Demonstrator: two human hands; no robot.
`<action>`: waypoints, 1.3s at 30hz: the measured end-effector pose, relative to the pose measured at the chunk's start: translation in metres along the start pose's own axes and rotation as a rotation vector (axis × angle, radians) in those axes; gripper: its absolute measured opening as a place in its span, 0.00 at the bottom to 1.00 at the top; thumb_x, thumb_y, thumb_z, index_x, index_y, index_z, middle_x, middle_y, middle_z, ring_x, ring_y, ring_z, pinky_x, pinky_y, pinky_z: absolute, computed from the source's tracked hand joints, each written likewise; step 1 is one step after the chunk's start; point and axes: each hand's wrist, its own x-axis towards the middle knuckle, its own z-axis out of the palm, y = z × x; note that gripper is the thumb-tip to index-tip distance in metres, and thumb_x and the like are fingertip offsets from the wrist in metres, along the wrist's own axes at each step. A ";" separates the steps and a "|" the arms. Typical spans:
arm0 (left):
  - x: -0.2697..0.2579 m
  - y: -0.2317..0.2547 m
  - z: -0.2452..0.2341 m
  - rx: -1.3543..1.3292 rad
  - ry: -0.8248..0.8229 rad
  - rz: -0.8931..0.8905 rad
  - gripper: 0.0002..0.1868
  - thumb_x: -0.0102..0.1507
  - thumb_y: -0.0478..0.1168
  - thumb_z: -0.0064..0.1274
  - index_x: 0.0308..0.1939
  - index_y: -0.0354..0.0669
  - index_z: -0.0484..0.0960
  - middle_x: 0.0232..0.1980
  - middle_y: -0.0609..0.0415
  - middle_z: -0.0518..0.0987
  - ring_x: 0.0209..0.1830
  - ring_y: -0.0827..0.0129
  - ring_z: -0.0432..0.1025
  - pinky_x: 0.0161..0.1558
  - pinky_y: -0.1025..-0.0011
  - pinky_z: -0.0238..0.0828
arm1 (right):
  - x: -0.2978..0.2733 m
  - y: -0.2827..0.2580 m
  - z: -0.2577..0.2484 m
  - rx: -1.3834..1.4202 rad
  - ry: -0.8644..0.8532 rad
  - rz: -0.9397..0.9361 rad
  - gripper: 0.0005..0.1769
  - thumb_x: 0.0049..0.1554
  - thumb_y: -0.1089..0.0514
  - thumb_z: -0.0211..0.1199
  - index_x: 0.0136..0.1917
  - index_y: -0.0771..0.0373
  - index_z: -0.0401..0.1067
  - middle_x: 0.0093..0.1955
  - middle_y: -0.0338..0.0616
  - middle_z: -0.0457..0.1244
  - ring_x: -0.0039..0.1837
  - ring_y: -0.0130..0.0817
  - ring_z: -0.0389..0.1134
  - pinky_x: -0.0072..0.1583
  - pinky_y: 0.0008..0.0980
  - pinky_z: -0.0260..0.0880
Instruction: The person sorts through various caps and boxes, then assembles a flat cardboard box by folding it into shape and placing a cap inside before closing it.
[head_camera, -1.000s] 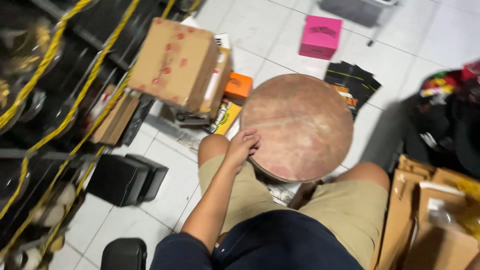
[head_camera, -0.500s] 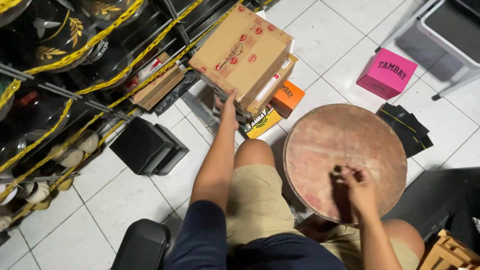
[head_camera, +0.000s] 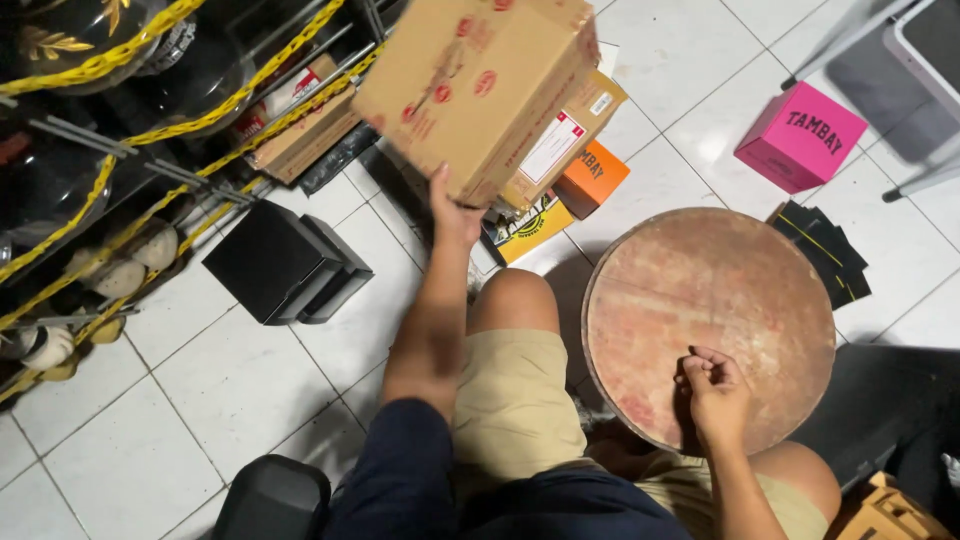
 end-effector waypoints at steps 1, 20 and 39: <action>-0.005 0.003 -0.012 -0.122 -0.081 0.093 0.38 0.59 0.55 0.50 0.70 0.42 0.67 0.65 0.41 0.72 0.60 0.50 0.69 0.55 0.54 0.68 | 0.002 0.001 0.002 0.001 0.004 -0.016 0.13 0.65 0.67 0.57 0.62 0.73 0.68 0.44 0.47 0.64 0.41 0.31 0.64 0.45 0.25 0.64; -0.037 0.055 -0.093 1.105 1.211 0.621 0.58 0.43 0.58 0.72 0.73 0.62 0.58 0.69 0.41 0.59 0.67 0.45 0.56 0.63 0.48 0.55 | 0.002 0.004 0.004 -0.111 0.040 -0.035 0.12 0.64 0.68 0.60 0.62 0.70 0.70 0.46 0.45 0.64 0.43 0.28 0.64 0.48 0.24 0.65; 0.038 -0.004 -0.049 1.692 0.605 0.443 0.44 0.60 0.66 0.53 0.70 0.40 0.68 0.74 0.31 0.55 0.76 0.35 0.46 0.69 0.34 0.42 | 0.006 0.008 0.009 -0.093 0.095 0.024 0.13 0.64 0.68 0.59 0.62 0.71 0.70 0.46 0.45 0.63 0.42 0.30 0.62 0.45 0.25 0.65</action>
